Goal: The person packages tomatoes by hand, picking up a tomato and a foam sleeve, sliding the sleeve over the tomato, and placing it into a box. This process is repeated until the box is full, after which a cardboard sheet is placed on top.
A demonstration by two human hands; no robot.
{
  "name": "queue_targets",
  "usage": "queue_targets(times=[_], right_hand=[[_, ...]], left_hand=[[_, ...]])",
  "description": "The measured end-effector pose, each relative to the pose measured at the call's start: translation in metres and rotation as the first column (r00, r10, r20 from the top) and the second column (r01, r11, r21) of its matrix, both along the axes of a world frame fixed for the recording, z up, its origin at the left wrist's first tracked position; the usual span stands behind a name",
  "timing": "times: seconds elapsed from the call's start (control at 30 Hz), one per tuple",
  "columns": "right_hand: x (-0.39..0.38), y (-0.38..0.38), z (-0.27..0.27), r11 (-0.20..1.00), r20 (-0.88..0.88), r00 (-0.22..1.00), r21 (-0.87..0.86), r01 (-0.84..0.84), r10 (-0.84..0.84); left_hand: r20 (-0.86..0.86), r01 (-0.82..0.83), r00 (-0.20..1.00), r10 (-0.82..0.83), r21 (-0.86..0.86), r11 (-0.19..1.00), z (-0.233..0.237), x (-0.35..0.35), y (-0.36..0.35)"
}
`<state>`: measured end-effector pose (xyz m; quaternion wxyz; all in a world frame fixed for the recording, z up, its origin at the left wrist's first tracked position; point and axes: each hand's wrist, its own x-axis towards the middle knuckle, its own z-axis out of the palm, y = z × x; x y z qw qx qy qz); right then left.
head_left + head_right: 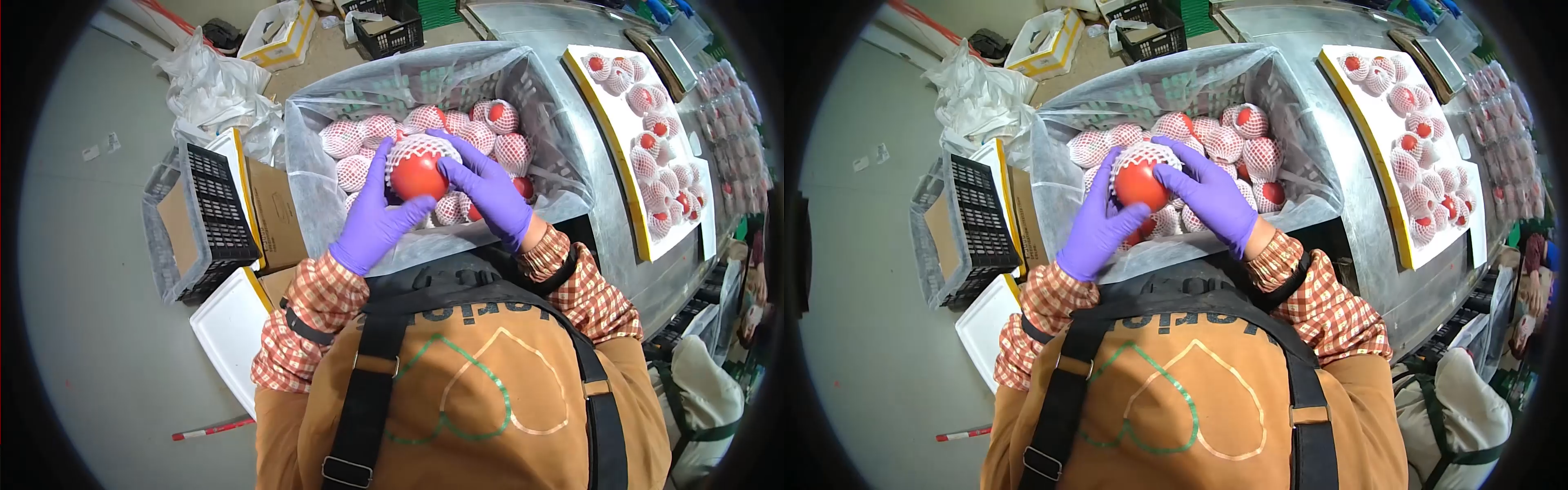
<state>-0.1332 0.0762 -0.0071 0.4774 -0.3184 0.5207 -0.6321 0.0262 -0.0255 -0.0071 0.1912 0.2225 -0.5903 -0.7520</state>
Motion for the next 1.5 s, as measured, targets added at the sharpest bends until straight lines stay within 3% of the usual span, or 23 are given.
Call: queue_targets(times=[0.07,0.13,0.27,0.3,0.33,0.4,0.5,0.53,0.6,0.63,0.7,0.87,0.93,1.07,1.1,1.13,1.17,1.2,1.23,1.27,1.37,1.43,1.5], right_hand=[[0.013,-0.002,-0.006,0.999,-0.022,0.999,-0.032,0.032,-0.033],[0.022,-0.002,-0.016,0.996,-0.202,0.978,-0.076,0.044,-0.058],[0.024,-0.004,-0.009,0.981,-0.367,0.922,-0.184,0.061,-0.126],[0.019,-0.003,-0.009,0.983,-0.469,0.872,-0.169,0.071,-0.144],[0.012,-0.001,-0.007,0.991,-0.539,0.833,-0.109,0.078,-0.125],[-0.011,0.009,-0.011,0.991,-0.53,0.846,0.129,0.015,0.057],[-0.012,0.027,0.008,0.968,0.137,0.982,0.198,-0.154,0.128],[-0.011,0.032,0.009,0.978,0.332,0.934,0.105,-0.178,0.134],[-0.001,0.036,0.01,0.989,0.597,0.789,-0.113,-0.096,0.145],[0.002,0.034,0.009,0.989,0.598,0.789,-0.111,-0.094,0.142],[0.009,0.028,0.004,0.959,0.762,0.601,-0.281,-0.028,0.24],[-0.002,0.02,-0.01,0.931,0.803,0.508,-0.364,0.003,0.312],[-0.009,0.019,-0.012,0.935,0.742,0.637,-0.343,0.093,0.209],[-0.027,0.02,-0.009,0.898,0.675,0.737,-0.342,0.276,0.031],[-0.02,0.019,0.01,0.913,0.483,0.87,-0.302,0.273,-0.101],[-0.02,0.017,0.007,0.913,0.487,0.867,-0.301,0.275,-0.101],[-0.02,0.016,0.002,0.951,0.083,0.972,-0.203,0.233,-0.22],[-0.02,0.016,-0.001,0.968,-0.345,0.904,-0.089,0.236,-0.253],[-0.016,0.016,0.005,0.959,-0.217,0.936,-0.125,0.255,-0.277],[-0.007,0.012,-0.008,0.987,-0.605,0.781,-0.118,0.107,-0.156],[0.017,0.002,0.016,0.979,-0.773,0.624,-0.197,-0.059,-0.118],[0.022,-0.002,0.017,0.942,-0.939,0.306,-0.233,-0.24,-0.155],[0.025,0.004,0.006,0.955,-0.941,0.311,-0.208,-0.213,-0.136]], left_hand=[[0.075,-0.057,0.994,0.083,-0.299,0.952,0.003,0.008,0.011],[0.06,-0.09,0.991,0.122,-0.383,0.92,-0.007,0.009,0.005],[-0.038,-0.105,0.994,0.099,-0.223,0.969,-0.004,0.026,0.002],[-0.098,-0.069,0.993,0.067,-0.016,0.997,-0.003,0.031,0.001],[-0.165,-0.015,0.985,0.047,0.187,0.982,0.0,0.035,0.0],[-0.16,-0.02,0.986,0.056,0.218,0.976,0.001,0.039,-0.001],[-0.171,-0.031,0.964,0.201,0.685,0.728,-0.013,0.046,-0.012],[-0.172,-0.034,0.963,0.207,0.683,0.73,-0.009,0.046,-0.013],[-0.174,0.014,0.939,0.298,0.881,0.473,0.0,0.044,-0.012],[-0.172,0.013,0.939,0.297,0.882,0.471,-0.007,0.047,-0.016],[-0.5,0.4,0.863,0.076,0.767,0.502,-0.021,0.052,-0.023],[-0.338,0.214,0.933,0.126,0.8,0.561,-0.012,0.054,-0.018],[-0.282,0.12,0.945,0.166,0.77,0.627,-0.009,0.053,-0.016],[-0.345,0.198,0.924,0.165,0.8,0.567,-0.02,0.054,-0.025],[-0.342,0.194,0.925,0.165,0.801,0.567,-0.022,0.054,-0.025],[-0.331,0.173,0.927,0.177,0.796,0.581,-0.022,0.052,-0.025],[-0.323,0.155,0.928,0.187,0.789,0.594,-0.022,0.049,-0.024],[-0.321,0.155,0.929,0.184,0.789,0.594,-0.022,0.047,-0.025],[-0.314,0.181,0.939,0.142,0.8,0.573,-0.021,0.046,-0.025],[-0.307,0.205,0.947,0.099,0.81,0.549,-0.02,0.043,-0.026],[-0.127,0.094,0.992,-0.011,0.677,0.73,-0.01,0.037,-0.021],[-0.115,0.076,0.993,0.001,0.659,0.749,-0.009,0.028,-0.014],[-0.105,0.085,0.994,-0.029,0.575,0.814,0.001,0.022,-0.007]])
